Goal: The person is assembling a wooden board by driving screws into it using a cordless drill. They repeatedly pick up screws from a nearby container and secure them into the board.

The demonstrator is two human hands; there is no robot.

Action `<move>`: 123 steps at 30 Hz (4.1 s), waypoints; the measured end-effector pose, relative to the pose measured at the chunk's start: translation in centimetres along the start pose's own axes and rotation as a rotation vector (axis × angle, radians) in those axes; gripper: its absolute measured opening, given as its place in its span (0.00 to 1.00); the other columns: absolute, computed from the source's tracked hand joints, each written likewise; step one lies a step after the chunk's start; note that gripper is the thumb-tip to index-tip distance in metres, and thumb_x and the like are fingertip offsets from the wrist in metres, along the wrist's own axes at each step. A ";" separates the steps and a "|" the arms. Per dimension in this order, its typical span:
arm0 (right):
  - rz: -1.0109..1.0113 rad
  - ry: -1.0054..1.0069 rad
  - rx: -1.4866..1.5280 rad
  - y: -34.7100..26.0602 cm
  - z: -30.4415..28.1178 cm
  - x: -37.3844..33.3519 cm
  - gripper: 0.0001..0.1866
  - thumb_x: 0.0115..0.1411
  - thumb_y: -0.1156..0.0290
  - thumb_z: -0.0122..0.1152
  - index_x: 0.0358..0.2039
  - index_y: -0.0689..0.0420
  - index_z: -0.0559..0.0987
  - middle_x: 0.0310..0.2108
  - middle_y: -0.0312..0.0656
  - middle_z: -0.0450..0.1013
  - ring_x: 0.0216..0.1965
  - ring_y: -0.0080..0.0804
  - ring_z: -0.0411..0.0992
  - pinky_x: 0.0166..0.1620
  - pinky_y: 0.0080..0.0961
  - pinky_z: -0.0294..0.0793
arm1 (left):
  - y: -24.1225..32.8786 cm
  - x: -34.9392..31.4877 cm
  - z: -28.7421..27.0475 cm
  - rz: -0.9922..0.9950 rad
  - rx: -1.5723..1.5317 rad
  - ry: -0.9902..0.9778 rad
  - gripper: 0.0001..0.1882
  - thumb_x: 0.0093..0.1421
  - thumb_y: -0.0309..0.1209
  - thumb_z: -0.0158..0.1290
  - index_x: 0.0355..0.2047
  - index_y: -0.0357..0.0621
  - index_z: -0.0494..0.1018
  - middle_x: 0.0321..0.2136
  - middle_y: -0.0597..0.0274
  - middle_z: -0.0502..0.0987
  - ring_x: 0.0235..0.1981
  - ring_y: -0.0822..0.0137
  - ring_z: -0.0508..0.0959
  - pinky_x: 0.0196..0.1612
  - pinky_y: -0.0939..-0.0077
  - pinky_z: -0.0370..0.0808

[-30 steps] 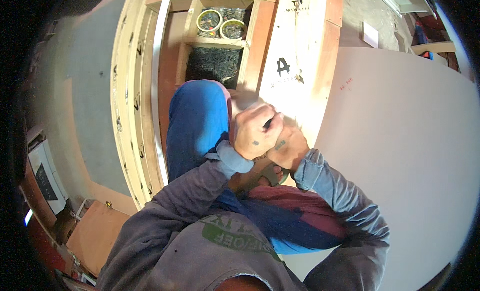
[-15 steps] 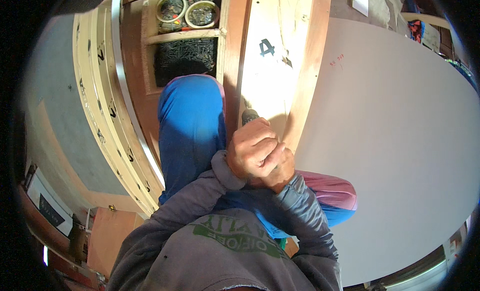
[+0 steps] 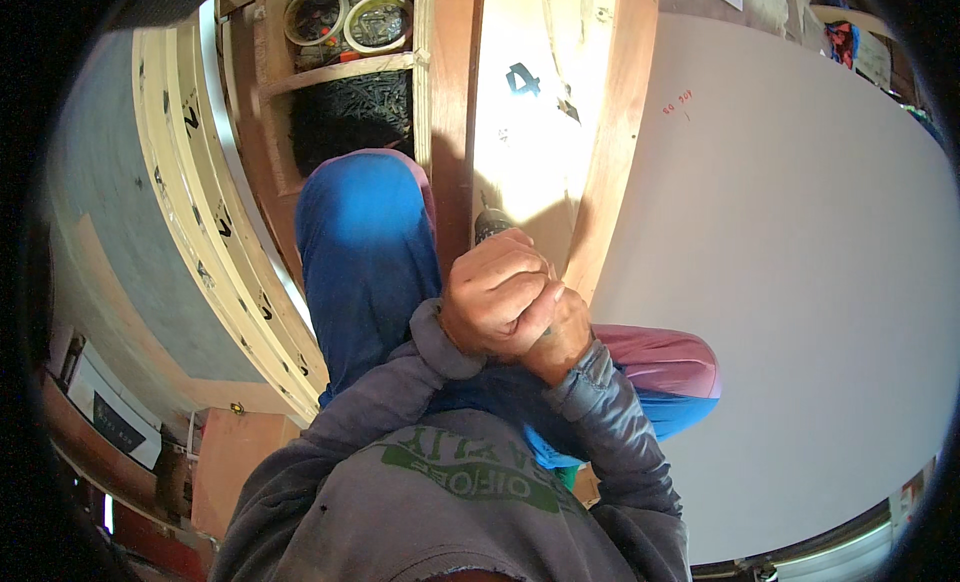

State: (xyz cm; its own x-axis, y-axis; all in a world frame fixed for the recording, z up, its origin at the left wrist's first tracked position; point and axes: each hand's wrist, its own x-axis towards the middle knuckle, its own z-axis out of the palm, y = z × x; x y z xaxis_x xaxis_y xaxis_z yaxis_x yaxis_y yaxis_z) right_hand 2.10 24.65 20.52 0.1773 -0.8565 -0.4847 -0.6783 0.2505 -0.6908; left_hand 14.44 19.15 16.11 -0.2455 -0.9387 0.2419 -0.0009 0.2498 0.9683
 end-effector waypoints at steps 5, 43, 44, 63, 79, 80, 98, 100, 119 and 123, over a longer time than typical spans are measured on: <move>0.030 -0.010 -0.041 0.3 0.2 -0.3 0.12 0.56 0.65 0.66 0.37 0.57 0.79 0.30 0.48 0.78 0.32 0.50 0.79 0.31 0.41 0.76 | 0.1 -0.1 0.1 -0.004 -0.002 -0.022 0.06 0.44 0.20 0.63 0.19 0.34 0.76 0.22 0.53 0.77 0.24 0.55 0.79 0.33 0.61 0.79; 0.193 0.076 -0.115 2.0 2.0 0.3 0.22 0.47 0.72 0.68 0.45 0.60 0.77 0.37 0.54 0.79 0.38 0.58 0.80 0.41 0.42 0.81 | -16.2 -4.3 1.1 -1.109 0.103 0.183 0.21 0.59 0.33 0.62 0.47 0.28 0.77 0.41 0.43 0.82 0.37 0.55 0.82 0.44 0.63 0.77; 0.195 0.066 -0.129 1.9 2.1 0.4 0.23 0.47 0.72 0.68 0.45 0.60 0.77 0.36 0.54 0.79 0.38 0.58 0.80 0.42 0.42 0.81 | -16.1 -4.6 1.3 -1.065 0.162 0.198 0.20 0.59 0.32 0.62 0.46 0.27 0.78 0.40 0.43 0.82 0.36 0.55 0.82 0.43 0.64 0.78; 0.160 0.164 -0.143 1.7 2.6 -0.2 0.18 0.53 0.67 0.67 0.43 0.61 0.77 0.32 0.59 0.80 0.36 0.59 0.80 0.39 0.46 0.80 | -13.4 -9.0 2.0 -0.837 0.372 0.113 0.15 0.66 0.35 0.51 0.40 0.38 0.82 0.38 0.50 0.83 0.40 0.62 0.82 0.48 0.67 0.75; 0.096 0.001 0.016 0.7 2.0 -0.2 0.17 0.54 0.69 0.65 0.44 0.59 0.76 0.34 0.53 0.78 0.38 0.56 0.80 0.39 0.44 0.80 | -0.1 -1.6 -0.8 0.010 0.070 0.064 0.05 0.52 0.17 0.57 0.23 0.36 0.73 0.24 0.54 0.78 0.26 0.52 0.80 0.37 0.57 0.81; 0.104 0.010 0.086 0.7 1.7 0.0 0.17 0.54 0.69 0.66 0.44 0.59 0.76 0.35 0.53 0.78 0.39 0.56 0.80 0.40 0.43 0.80 | -0.4 -1.3 -0.7 0.023 0.070 0.049 0.04 0.52 0.18 0.57 0.24 0.37 0.73 0.25 0.54 0.78 0.27 0.52 0.80 0.40 0.55 0.81; 0.265 -0.103 0.160 1.7 1.2 1.6 0.26 0.54 0.63 0.66 0.54 0.53 0.74 0.44 0.52 0.78 0.43 0.58 0.78 0.44 0.47 0.78 | -1.5 -0.3 -0.8 -0.099 0.053 -0.018 0.04 0.54 0.22 0.59 0.24 0.39 0.74 0.28 0.55 0.79 0.30 0.55 0.80 0.43 0.55 0.80; 0.285 -0.102 0.181 1.9 1.2 1.9 0.26 0.54 0.63 0.67 0.54 0.52 0.74 0.43 0.52 0.78 0.42 0.58 0.78 0.44 0.47 0.78 | -1.8 -0.2 -0.7 -0.102 0.051 -0.015 0.05 0.57 0.21 0.56 0.24 0.38 0.73 0.27 0.55 0.79 0.29 0.54 0.79 0.41 0.56 0.80; 0.208 0.354 0.284 0.9 -3.0 -2.8 0.19 0.43 0.78 0.67 0.39 0.63 0.82 0.31 0.44 0.80 0.30 0.35 0.78 0.35 0.30 0.79 | -10.0 -11.4 1.4 -1.163 0.315 0.235 0.20 0.71 0.36 0.41 0.52 0.34 0.73 0.51 0.37 0.75 0.56 0.43 0.74 0.62 0.55 0.67; 0.195 0.790 0.746 -3.4 -8.0 -7.8 0.21 0.47 0.78 0.61 0.45 0.66 0.76 0.47 0.51 0.76 0.29 0.31 0.74 0.35 0.28 0.75 | -17.6 -11.7 4.5 -0.917 0.625 0.056 0.19 0.66 0.38 0.47 0.49 0.36 0.76 0.51 0.40 0.77 0.55 0.43 0.75 0.59 0.53 0.70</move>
State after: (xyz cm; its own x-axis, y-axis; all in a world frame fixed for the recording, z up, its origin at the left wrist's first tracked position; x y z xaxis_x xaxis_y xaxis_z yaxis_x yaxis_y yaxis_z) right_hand -2.70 26.86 30.98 -0.5723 -0.7530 -0.3248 0.0029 0.3942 -0.9190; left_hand 12.94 26.84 -4.00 0.1424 -0.8348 -0.5318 -0.6519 -0.4834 0.5842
